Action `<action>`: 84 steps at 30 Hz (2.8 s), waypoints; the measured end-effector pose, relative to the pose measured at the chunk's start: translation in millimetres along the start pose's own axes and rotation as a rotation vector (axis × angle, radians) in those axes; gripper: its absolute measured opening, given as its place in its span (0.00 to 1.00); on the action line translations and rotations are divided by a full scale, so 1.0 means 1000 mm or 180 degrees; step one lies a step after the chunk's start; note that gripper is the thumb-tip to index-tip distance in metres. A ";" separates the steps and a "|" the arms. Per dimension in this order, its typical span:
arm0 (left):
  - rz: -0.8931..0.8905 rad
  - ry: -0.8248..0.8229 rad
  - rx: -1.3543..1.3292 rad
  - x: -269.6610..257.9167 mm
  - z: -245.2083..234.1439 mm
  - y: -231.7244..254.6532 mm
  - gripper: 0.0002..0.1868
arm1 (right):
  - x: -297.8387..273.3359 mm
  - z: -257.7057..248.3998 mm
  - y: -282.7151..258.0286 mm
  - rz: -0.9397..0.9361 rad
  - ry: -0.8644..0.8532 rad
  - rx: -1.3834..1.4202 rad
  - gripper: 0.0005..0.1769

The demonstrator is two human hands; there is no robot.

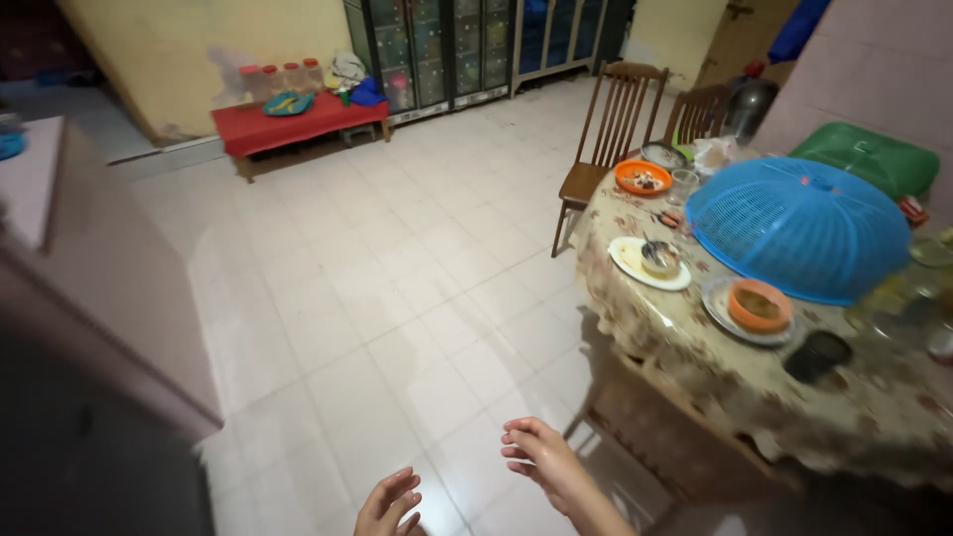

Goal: Clear the dining table and wash the dishes.

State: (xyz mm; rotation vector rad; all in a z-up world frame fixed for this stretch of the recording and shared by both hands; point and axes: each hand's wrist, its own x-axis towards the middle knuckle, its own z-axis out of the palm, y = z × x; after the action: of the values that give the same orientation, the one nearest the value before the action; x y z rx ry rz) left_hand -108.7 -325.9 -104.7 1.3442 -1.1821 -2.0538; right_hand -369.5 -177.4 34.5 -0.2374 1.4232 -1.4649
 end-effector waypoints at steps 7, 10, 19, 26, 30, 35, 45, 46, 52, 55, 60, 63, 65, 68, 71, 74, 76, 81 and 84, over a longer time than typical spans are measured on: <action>0.0041 -0.0843 -0.0214 0.230 0.062 0.125 0.25 | 0.216 -0.010 -0.039 -0.0491 -0.0332 0.0346 0.10; -0.0177 -0.1238 0.0170 0.310 0.122 0.189 0.26 | 0.275 -0.026 -0.083 0.0258 0.0387 0.0178 0.11; -0.0692 -0.2076 0.0955 0.498 0.295 0.338 0.21 | 0.493 -0.167 -0.145 0.0628 0.1256 0.1014 0.14; -0.0804 -0.1880 0.0863 0.680 0.381 0.419 0.21 | 0.671 -0.213 -0.295 -0.0199 0.1155 0.1333 0.13; -0.0872 -0.1756 0.0968 0.774 0.431 0.453 0.20 | 0.717 -0.178 -0.422 -0.0451 0.1091 0.1043 0.12; -0.0984 -0.2234 0.1035 0.889 0.528 0.478 0.20 | 0.828 -0.236 -0.448 -0.0925 0.0949 0.1203 0.12; -0.0922 -0.3665 0.1931 0.998 0.793 0.575 0.18 | 0.885 -0.337 -0.538 -0.1013 0.2966 0.2215 0.12; -0.0976 -0.3750 0.2018 1.017 0.822 0.562 0.18 | 0.888 -0.356 -0.537 -0.1030 0.3067 0.2300 0.12; -0.1312 -0.4539 0.1238 1.084 0.952 0.460 0.17 | 0.896 -0.454 -0.519 -0.1701 0.2988 0.1599 0.13; -0.0391 -0.4354 0.2306 1.086 1.000 0.458 0.18 | 0.913 -0.484 -0.562 -0.1037 0.3628 0.2638 0.10; 0.0032 -0.3999 0.2792 1.103 1.061 0.444 0.21 | 0.946 -0.537 -0.568 -0.0625 0.4290 0.2209 0.23; 0.0353 -0.3813 0.3257 1.120 1.099 0.428 0.28 | 0.978 -0.578 -0.536 -0.0188 0.4788 0.1545 0.29; 0.0690 -0.3880 0.3269 1.142 1.121 0.395 0.31 | 0.995 -0.595 -0.509 -0.0428 0.4857 0.1416 0.30; 0.1016 -0.3964 0.3588 1.162 1.139 0.370 0.32 | 1.004 -0.592 -0.509 0.0087 0.5019 0.0898 0.29; 0.0976 -0.4072 0.4018 1.169 1.149 0.370 0.30 | 1.010 -0.589 -0.519 0.0723 0.5273 0.0586 0.30; 0.0872 -0.4255 0.4200 1.160 1.152 0.400 0.27 | 1.022 -0.588 -0.504 0.0625 0.5817 0.0080 0.32; 0.0843 -0.4402 0.4264 1.156 1.156 0.421 0.26 | 1.028 -0.590 -0.502 0.0616 0.6150 -0.0500 0.32; 0.1121 -0.4754 0.3686 1.185 1.148 0.426 0.28 | 1.035 -0.586 -0.508 0.1200 0.6238 -0.0120 0.30; -0.0073 -0.5200 0.2861 1.190 1.149 0.450 0.23 | 1.033 -0.572 -0.515 0.0917 0.6069 0.0347 0.22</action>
State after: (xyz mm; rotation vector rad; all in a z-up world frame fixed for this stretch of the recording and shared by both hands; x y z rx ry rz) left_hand -1709.0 -936.6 -171.7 -0.6159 -2.8497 -2.5874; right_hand -1514.8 -715.7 -207.1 1.8099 2.5004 -1.3222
